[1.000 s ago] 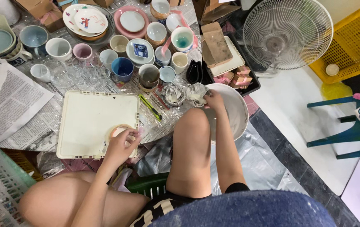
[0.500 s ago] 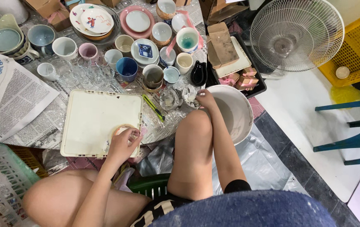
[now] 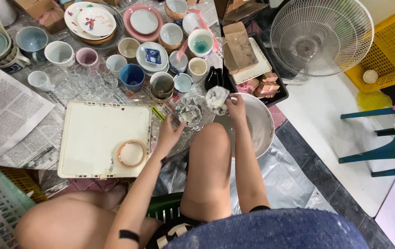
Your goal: The person sits cross-legged and wraps small ceramic items, including a white bowl and a black pitcher, using newspaper and clear tape. They fold the newspaper around each item, secure it with tape, and place the wrapped items on a tray.
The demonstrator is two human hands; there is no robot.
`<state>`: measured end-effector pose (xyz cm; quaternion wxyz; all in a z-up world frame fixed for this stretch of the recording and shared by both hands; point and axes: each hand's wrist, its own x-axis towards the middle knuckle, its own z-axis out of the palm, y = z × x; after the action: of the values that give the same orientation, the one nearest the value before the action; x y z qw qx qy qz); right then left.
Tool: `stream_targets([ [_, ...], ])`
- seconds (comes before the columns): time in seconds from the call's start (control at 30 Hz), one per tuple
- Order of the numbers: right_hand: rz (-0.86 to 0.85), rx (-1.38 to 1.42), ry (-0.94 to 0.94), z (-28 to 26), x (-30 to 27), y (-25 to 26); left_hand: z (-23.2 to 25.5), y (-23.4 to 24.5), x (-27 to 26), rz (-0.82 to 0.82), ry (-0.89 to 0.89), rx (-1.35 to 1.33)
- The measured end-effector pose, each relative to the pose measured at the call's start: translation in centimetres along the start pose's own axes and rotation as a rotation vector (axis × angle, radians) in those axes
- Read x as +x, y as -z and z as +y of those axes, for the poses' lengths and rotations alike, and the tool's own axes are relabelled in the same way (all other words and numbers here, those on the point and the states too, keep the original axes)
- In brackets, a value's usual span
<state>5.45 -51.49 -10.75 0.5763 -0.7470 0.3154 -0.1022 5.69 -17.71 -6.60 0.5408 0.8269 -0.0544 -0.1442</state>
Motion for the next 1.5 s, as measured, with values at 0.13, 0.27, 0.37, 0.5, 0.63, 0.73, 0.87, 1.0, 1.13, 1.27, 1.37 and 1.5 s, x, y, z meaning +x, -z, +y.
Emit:
stream_targets([
  [0.13, 0.074, -0.087, 0.089, -0.7, -2.2, -1.3, -2.2, -4.0, 3.8, 0.097, -0.166, 0.027],
  [0.27, 0.186, -0.22, 0.174, -0.6, -3.4, -1.3, -5.0, -4.9, 5.7, 0.011, 0.084, 0.043],
  [0.37, -0.002, -0.142, 0.108, 0.1, -3.0, -2.2, -4.9, -3.1, 4.9, 0.101, 0.072, -0.235],
  [0.5, -0.464, 0.13, -0.139, 1.1, -1.6, -5.3, -2.4, -1.3, 4.6, -0.056, 0.32, -0.651],
  [0.63, -0.632, 0.185, -0.092, 1.7, -0.6, -6.7, -1.5, -3.1, 5.3, -0.125, 0.323, -0.65],
  [0.73, -0.529, 0.133, -0.089, 2.7, -0.2, -6.4, -1.5, -4.5, 5.7, 0.061, 0.044, -0.232],
  [0.87, -0.376, 0.247, -0.174, 3.8, 0.7, -5.1, 0.0, -4.8, 5.6, 0.146, -0.111, 0.192],
  [1.0, 0.06, 0.216, -0.152, 2.6, 2.6, -5.3, 0.7, -4.3, 5.0, 0.118, 0.03, 0.231],
  [1.13, -0.064, 0.267, -0.299, 0.8, 5.4, -5.4, -1.9, -5.4, 7.7, 0.001, 0.186, -0.04],
  [1.27, -0.086, 0.198, -0.208, 2.1, 6.4, -5.1, -5.2, -7.6, 8.0, -0.077, 0.301, -0.199],
  [1.37, -0.026, 0.218, -0.153, 3.4, 5.8, -5.3, -5.4, -8.3, 7.3, -0.015, 0.156, -0.091],
  [1.5, 0.011, 0.343, -0.238, 4.0, 5.0, -4.5, -1.9, -7.3, 6.0, -0.007, 0.134, 0.023],
])
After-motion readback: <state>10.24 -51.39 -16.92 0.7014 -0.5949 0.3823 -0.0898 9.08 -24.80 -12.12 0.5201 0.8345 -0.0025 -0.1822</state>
